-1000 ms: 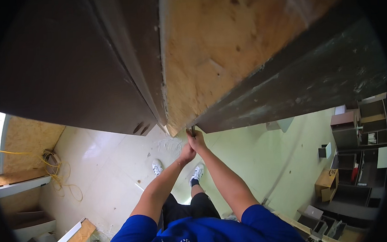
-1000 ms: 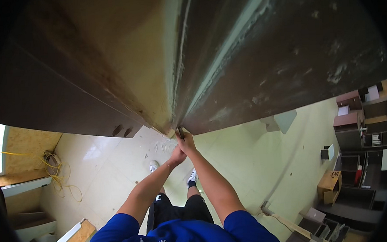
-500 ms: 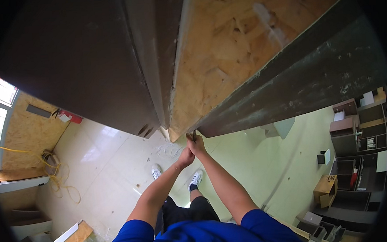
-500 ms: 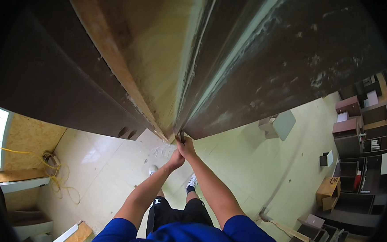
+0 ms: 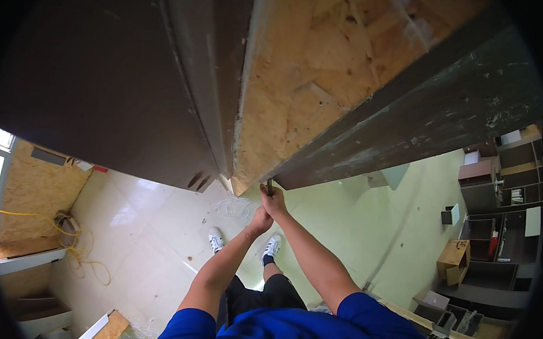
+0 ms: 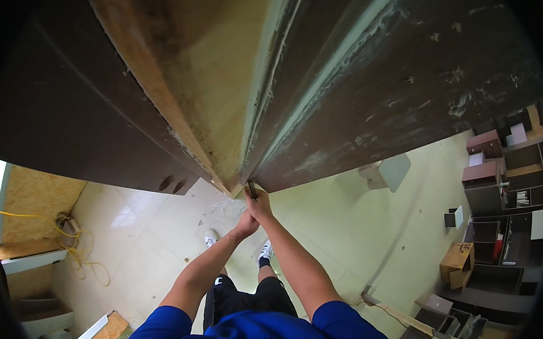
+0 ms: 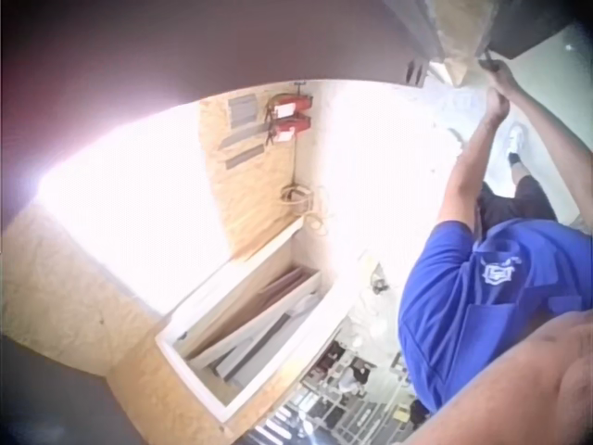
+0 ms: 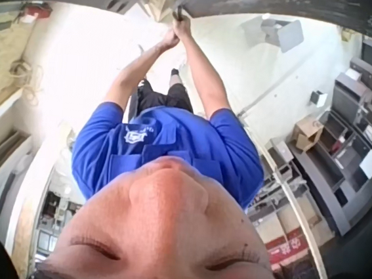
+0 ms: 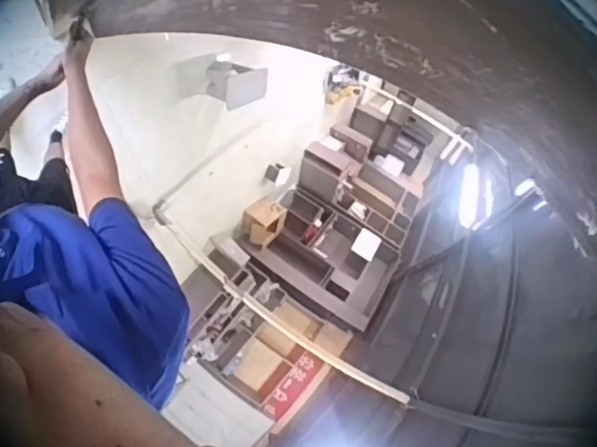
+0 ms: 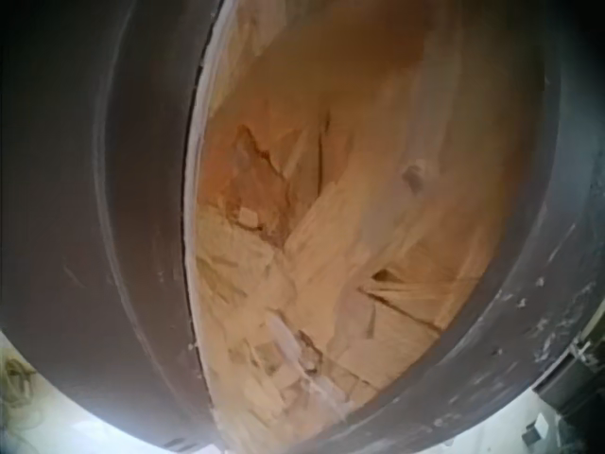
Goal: The person uses a utility knife to scrape and remove old sealant or adhesive from the edge of a metal frame. They repeatedly scrape along the seam and wipe away residue with their fingers.
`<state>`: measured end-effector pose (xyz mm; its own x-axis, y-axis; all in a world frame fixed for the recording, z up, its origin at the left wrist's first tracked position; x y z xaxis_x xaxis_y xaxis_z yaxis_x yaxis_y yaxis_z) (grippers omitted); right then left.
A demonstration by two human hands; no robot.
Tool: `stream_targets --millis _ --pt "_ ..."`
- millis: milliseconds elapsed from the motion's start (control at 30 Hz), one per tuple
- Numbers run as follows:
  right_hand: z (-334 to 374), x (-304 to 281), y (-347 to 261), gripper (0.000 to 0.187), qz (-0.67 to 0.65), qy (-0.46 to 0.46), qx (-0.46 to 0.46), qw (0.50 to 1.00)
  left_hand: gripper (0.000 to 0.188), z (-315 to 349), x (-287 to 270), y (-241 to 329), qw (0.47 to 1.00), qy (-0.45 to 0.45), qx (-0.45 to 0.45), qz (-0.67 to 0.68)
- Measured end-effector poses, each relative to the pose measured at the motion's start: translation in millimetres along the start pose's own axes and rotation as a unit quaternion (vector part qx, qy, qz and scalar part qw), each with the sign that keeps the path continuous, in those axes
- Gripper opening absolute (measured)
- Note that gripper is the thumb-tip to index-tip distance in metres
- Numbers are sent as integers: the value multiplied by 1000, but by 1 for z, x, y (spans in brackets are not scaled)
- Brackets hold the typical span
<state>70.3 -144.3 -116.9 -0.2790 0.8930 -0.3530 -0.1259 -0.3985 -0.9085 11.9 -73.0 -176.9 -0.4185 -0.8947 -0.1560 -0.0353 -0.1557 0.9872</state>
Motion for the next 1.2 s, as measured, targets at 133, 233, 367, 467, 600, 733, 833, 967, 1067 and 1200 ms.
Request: stream_targets --millis 133,233,367,467,600,733,833,967,1067,1200 --pt "-3 2 6 53 7 -5 14 1000 30 3 2 -11 1000 5 -17 13" --pt "-2 7 2 54 -6 -6 17 1000 33 10 1 -15 1000 4 -22 19" --pt "5 8 -2 54 -11 21 13 1000 34 9 0 -17 999 -32 -26 13" --pt "4 5 -14 53 2 16 5 1000 34 10 2 -27 999 -42 -3 11" --pt "7 1 -9 53 10 20 14 1000 33 6 0 -9 999 -45 2 17" --pt "3 2 -7 53 8 22 18 1000 32 4 -2 -4 999 -32 -3 26" --pt "1 5 -5 53 -5 21 19 1000 29 3 -6 -8 999 -35 -17 34" --pt "-3 9 4 53 -19 21 20 999 27 3 -12 -2 999 -35 -26 7" --pt "-5 12 2 49 -17 11 13 1000 28 2 -14 -8 1000 -4 3 16" --pt "-20 7 2 43 44 135 -135 981 44 -16 -24 9 999 -29 -10 -30"
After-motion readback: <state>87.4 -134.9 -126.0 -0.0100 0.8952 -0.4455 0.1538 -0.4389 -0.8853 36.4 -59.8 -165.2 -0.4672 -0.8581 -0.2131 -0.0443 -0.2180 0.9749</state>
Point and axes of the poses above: each hand's wrist, its own z-axis away from the middle knuckle, its own x-axis out of the palm, y = z × x, the point moved 2 cm from there along -z, towards the middle knuckle, and after that the axes turned 12 degrees about -y, right-handed, at the moved point
